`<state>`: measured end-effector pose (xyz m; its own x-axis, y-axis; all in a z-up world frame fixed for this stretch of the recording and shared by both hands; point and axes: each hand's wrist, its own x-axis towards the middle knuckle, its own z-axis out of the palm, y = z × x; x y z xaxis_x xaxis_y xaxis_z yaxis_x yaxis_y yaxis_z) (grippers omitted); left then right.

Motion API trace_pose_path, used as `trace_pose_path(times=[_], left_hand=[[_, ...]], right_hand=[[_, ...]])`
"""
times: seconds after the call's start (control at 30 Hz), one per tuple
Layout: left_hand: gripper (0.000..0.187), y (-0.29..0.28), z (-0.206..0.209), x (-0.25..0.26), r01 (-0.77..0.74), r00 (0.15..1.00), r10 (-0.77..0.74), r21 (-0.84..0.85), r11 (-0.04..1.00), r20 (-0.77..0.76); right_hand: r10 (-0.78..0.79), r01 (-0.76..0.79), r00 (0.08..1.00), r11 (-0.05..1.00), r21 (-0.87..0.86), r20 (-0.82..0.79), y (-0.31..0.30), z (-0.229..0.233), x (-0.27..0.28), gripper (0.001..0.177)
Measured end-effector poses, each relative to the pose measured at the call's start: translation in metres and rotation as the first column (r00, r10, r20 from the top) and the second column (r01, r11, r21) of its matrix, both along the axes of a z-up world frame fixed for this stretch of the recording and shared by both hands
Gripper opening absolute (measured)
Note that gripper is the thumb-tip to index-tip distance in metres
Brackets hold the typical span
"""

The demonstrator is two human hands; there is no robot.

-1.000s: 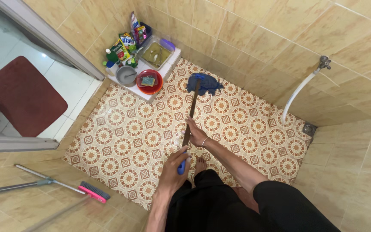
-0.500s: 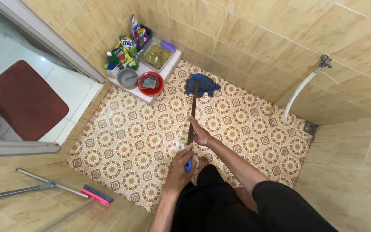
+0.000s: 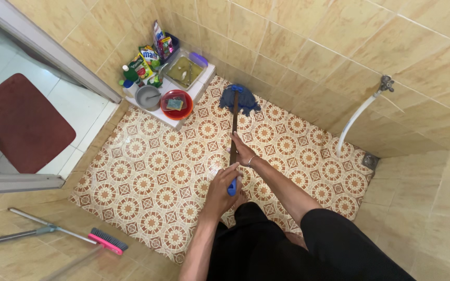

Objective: The person mops a tiled floor by rinsing the mop head under a tap, wringing it out by hand, and then pushing it across the floor surface.

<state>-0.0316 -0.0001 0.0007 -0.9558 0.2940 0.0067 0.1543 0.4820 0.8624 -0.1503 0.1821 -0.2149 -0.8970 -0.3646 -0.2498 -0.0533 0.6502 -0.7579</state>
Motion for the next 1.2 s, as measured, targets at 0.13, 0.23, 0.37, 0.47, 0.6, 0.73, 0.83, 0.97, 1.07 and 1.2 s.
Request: trace_pose_path(times=[0.13,0.23,0.37,0.47,0.6,0.73,0.83,0.97,1.07,1.2], left_hand=[[0.017,0.006,-0.001,-0.006,-0.017,0.999,0.018,0.01,1.0,-0.038],[0.018,0.006,0.005,-0.008,-0.049,0.999,0.049,0.018,0.999,0.011],[0.026,-0.006,0.021,-0.003,-0.1,0.987,0.097,0.019,0.995,0.129],[0.026,-0.014,0.031,-0.002,-0.142,0.977,0.139,0.008,0.99,0.162],[0.026,-0.009,0.041,0.008,-0.157,0.97,0.155,-0.001,0.988,0.186],[0.028,-0.011,0.052,0.018,-0.15,0.976,0.149,-0.006,0.989,0.161],[0.03,-0.01,0.064,0.021,-0.169,0.98,0.17,-0.016,0.985,0.103],[0.034,-0.001,0.073,0.018,-0.168,0.953,0.182,-0.076,0.983,0.243],[0.036,0.009,0.064,0.016,-0.109,0.993,0.113,-0.09,0.99,0.041],[0.033,0.018,0.046,0.027,-0.136,0.987,0.14,-0.058,0.989,0.072]], right_hand=[[0.004,0.0,0.996,0.999,-0.039,0.094,0.003,-0.001,-0.01,0.078],[-0.025,0.017,0.979,0.999,0.041,0.201,0.004,-0.003,-0.013,0.081],[0.025,-0.026,0.999,0.999,0.022,0.024,-0.01,-0.007,-0.016,0.082],[0.005,-0.011,0.983,0.999,0.031,0.186,-0.02,-0.009,-0.013,0.086],[0.029,-0.034,0.991,0.999,0.039,0.134,-0.019,-0.008,-0.003,0.083],[0.056,-0.057,0.998,0.998,0.003,0.027,-0.025,0.006,0.008,0.09],[0.095,-0.104,0.983,0.993,0.053,0.16,-0.031,0.023,0.013,0.099],[0.103,-0.099,0.993,0.993,-0.067,0.051,-0.02,0.015,0.015,0.088],[0.127,-0.139,0.988,0.979,-0.149,-0.089,-0.012,0.001,0.013,0.083],[0.114,-0.113,0.993,0.984,-0.139,-0.001,0.0,-0.005,0.012,0.08]])
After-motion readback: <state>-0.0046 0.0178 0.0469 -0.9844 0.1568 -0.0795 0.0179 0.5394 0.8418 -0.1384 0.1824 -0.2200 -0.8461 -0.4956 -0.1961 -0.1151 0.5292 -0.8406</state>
